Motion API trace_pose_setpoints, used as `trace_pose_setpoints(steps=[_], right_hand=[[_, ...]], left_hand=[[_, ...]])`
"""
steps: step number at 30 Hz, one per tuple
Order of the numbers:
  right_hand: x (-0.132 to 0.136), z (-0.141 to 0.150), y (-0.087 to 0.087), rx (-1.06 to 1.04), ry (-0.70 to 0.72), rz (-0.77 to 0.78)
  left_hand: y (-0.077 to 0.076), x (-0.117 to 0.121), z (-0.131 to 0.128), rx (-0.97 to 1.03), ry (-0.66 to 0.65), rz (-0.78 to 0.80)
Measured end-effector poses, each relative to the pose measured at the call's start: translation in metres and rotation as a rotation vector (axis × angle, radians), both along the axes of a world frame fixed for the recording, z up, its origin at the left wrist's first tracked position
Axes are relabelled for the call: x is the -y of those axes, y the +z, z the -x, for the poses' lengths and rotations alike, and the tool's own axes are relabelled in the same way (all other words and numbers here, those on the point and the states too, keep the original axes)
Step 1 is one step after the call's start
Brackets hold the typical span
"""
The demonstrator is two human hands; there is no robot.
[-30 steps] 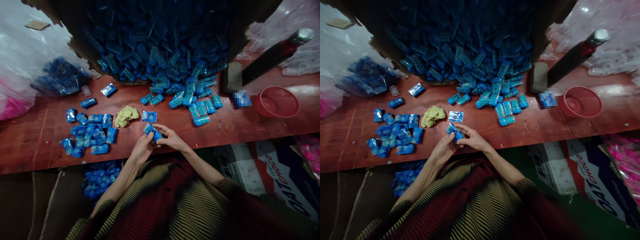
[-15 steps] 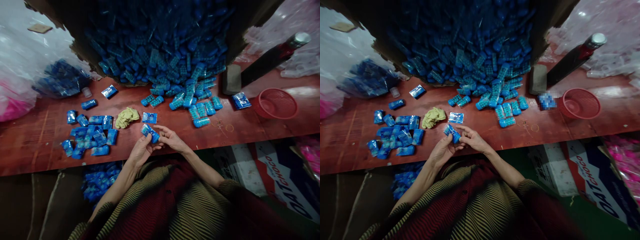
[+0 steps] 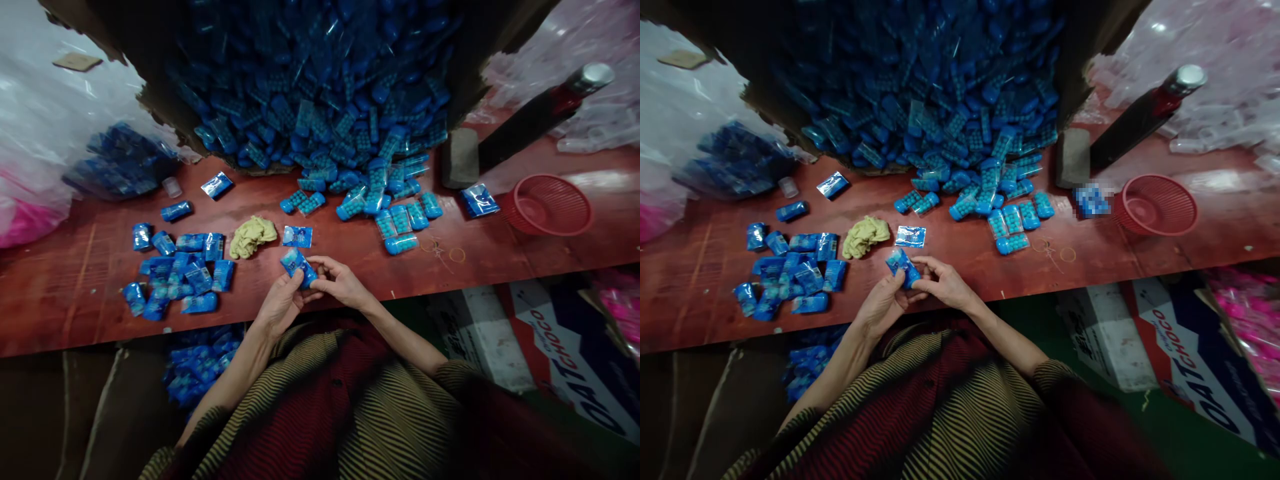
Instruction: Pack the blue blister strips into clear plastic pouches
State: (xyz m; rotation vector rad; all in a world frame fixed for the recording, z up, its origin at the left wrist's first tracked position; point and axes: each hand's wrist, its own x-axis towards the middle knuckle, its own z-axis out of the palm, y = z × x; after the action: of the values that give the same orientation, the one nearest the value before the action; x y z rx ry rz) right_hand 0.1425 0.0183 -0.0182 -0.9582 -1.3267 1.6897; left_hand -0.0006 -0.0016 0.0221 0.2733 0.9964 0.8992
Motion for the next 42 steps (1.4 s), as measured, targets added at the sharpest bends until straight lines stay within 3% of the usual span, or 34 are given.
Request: trace_pose_setpoints(steps=[7, 14, 20, 26, 31, 36, 40, 42], right_hand=[[0.003, 0.002, -0.003, 0.065, -0.023, -0.013], [-0.001, 0.0, 0.005, 0.056, -0.113, -0.115], [-0.004, -0.003, 0.009, -0.021, 0.014, -0.132], [0.002, 0.003, 0.0, 0.155, -0.213, -0.34], [0.005, 0.004, 0.003, 0.246, -0.202, -0.394], [0.007, 0.007, 0.009, 0.226, -0.23, -0.317], [0.01, 0.006, 0.004, 0.151, -0.2, -0.223], [0.011, 0.005, 0.001, 0.094, -0.178, -0.119]], left_hand=[[-0.001, 0.001, -0.002, 0.041, 0.0, 0.002], [-0.006, 0.003, -0.017, 0.192, 0.159, -0.029], [-0.005, 0.004, -0.018, 0.194, 0.114, -0.017], [-0.006, 0.006, -0.019, 0.197, 0.104, -0.051], [-0.009, 0.006, -0.026, 0.194, 0.18, 0.017], [-0.018, 0.007, -0.026, 0.06, 0.189, -0.021], [-0.022, 0.002, -0.012, -0.225, 0.328, -0.164], [-0.022, -0.002, -0.006, -0.326, 0.334, -0.196]])
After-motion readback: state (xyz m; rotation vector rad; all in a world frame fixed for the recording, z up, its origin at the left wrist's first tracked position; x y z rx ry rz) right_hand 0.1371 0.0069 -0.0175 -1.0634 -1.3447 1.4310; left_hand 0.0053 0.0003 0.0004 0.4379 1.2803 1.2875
